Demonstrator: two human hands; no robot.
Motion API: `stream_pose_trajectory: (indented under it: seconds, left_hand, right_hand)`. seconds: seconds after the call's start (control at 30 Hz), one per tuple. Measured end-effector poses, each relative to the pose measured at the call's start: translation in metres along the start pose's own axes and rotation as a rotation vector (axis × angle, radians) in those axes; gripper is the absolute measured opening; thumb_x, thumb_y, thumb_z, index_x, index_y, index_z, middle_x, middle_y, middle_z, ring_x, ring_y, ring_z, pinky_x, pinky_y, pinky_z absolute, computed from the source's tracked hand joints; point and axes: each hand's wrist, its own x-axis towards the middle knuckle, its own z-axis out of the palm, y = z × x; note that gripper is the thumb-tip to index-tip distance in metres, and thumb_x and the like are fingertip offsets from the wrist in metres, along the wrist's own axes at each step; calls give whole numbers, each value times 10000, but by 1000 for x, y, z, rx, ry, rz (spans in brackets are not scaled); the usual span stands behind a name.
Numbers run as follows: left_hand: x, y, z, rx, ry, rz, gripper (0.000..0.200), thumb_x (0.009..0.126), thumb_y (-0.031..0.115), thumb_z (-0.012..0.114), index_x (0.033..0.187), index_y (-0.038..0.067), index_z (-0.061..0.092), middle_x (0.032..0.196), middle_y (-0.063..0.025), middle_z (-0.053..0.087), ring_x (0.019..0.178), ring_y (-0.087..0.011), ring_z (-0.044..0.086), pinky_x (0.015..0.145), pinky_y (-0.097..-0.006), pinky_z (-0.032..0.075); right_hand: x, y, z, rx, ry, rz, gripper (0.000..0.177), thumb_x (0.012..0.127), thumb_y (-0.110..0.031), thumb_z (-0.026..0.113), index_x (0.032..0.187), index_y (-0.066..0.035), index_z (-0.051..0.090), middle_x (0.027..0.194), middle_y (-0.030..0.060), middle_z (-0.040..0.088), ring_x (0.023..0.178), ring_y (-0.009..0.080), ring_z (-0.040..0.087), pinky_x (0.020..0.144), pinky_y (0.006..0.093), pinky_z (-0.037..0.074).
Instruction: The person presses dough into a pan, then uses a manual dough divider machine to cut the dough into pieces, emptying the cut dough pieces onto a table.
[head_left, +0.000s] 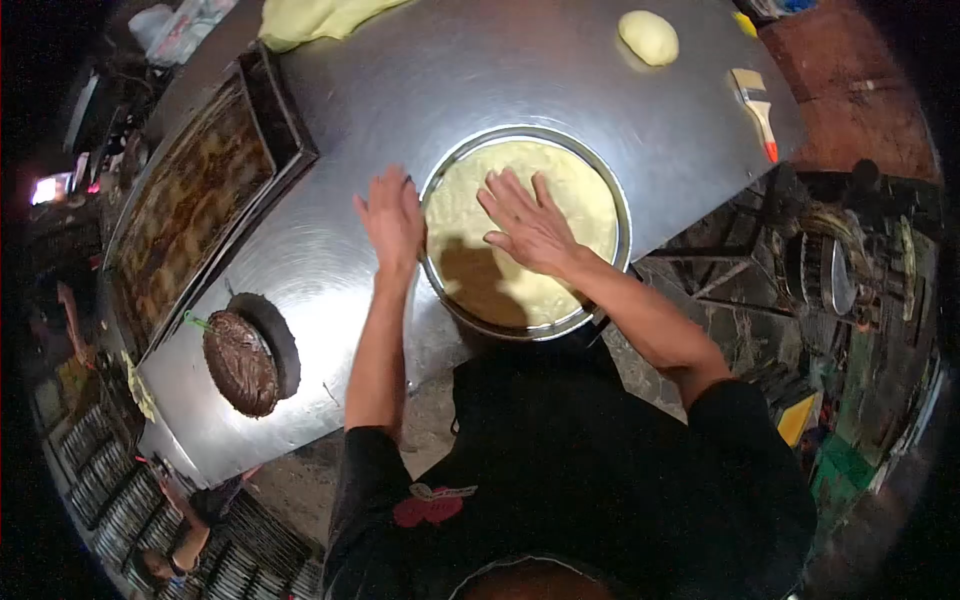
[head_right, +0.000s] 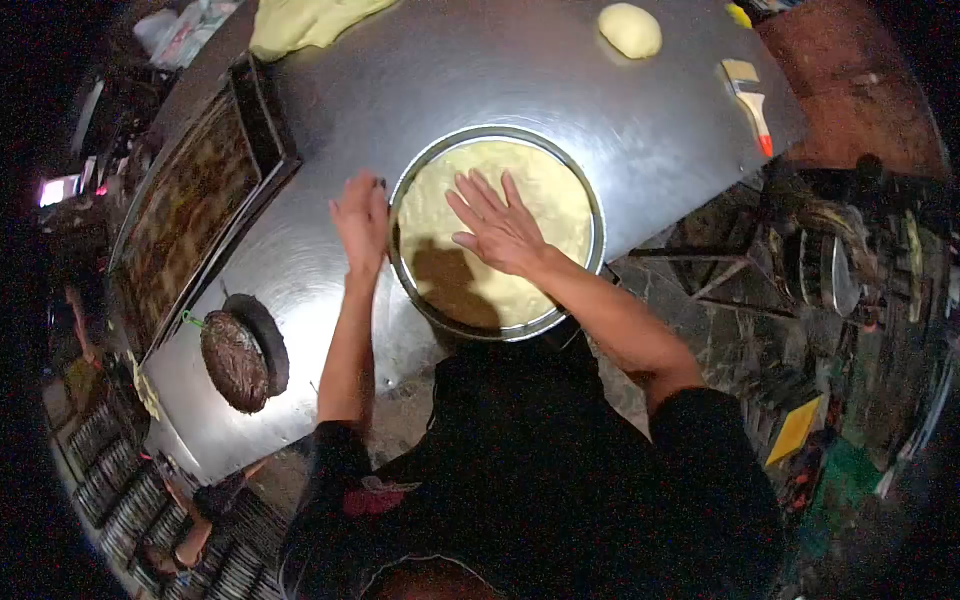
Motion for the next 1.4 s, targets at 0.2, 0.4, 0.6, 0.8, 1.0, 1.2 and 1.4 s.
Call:
stream_pose_trajectory:
  seconds: [0.2, 0.4, 0.6, 0.8, 1.0, 1.2, 1.4]
  left_hand:
    - [-80, -10, 21, 629, -29, 376, 390, 826, 214, 595, 1176, 43, 587, 1358, -128, 488, 1399, -315, 283, 1066, -705, 18]
    - [-88, -7, 12, 511, -172, 301, 567, 858, 286, 579, 1300, -37, 430, 1403, -185, 407, 1388, -337, 275, 1047, -732, 35]
    - [-94, -28, 14, 283, -92, 226, 565, 892, 177, 537, 1392, -7, 349, 1449, -201, 360, 1384, -356, 283, 1091, -664, 52]
    - [-12, -47, 13, -65, -234, -57, 537, 912, 50, 415, 1430, -22, 296, 1434, -224, 392, 1341, -375, 354, 1140, -549, 73]
    - [-87, -9, 23, 255, -53, -104, 563, 908, 66, 421, 1438, -42, 265, 1449, -253, 350, 1355, -364, 334, 1149, -526, 90]
    - [-19, 20, 81, 275, -204, 472, 600, 949, 243, 450, 1450, -23, 254, 1511, -218, 256, 1424, -350, 200, 1158, -506, 127]
    - [12, 17, 99, 553, -402, 503, 678, 960, 414, 417, 1488, 44, 206, 1554, -170, 174, 1443, -281, 163, 1171, -433, 141]
  right_hand:
    - [53, -24, 7, 52, -10, -162, 606, 974, -461, 361, 1428, -60, 349, 1525, 111, 275, 1433, 263, 192, 1169, 504, 84]
    - [95, -38, -26, 172, -363, -122, 561, 983, -400, 366, 1385, -10, 391, 1506, 153, 307, 1429, 260, 212, 1169, 462, 122]
    - [86, -8, -12, 211, 7, -126, 583, 980, -392, 391, 1396, 14, 350, 1508, 183, 275, 1423, 282, 215, 1160, 475, 137]
    - [89, 21, -16, 350, -162, 57, 676, 977, -460, 334, 1449, 19, 260, 1543, 176, 196, 1450, 284, 113, 1168, 489, 64]
    - [47, 50, -5, 221, 163, 100, 654, 964, -435, 408, 1434, 9, 314, 1533, 178, 228, 1442, 304, 149, 1166, 495, 75]
    - [4, 59, 4, 100, 211, 239, 641, 962, -400, 434, 1428, 20, 303, 1541, 178, 203, 1440, 318, 152, 1159, 506, 100]
    - [-3, 84, -16, 279, -72, 343, 624, 987, -432, 354, 1438, -3, 304, 1540, 176, 205, 1436, 289, 174, 1180, 437, 101]
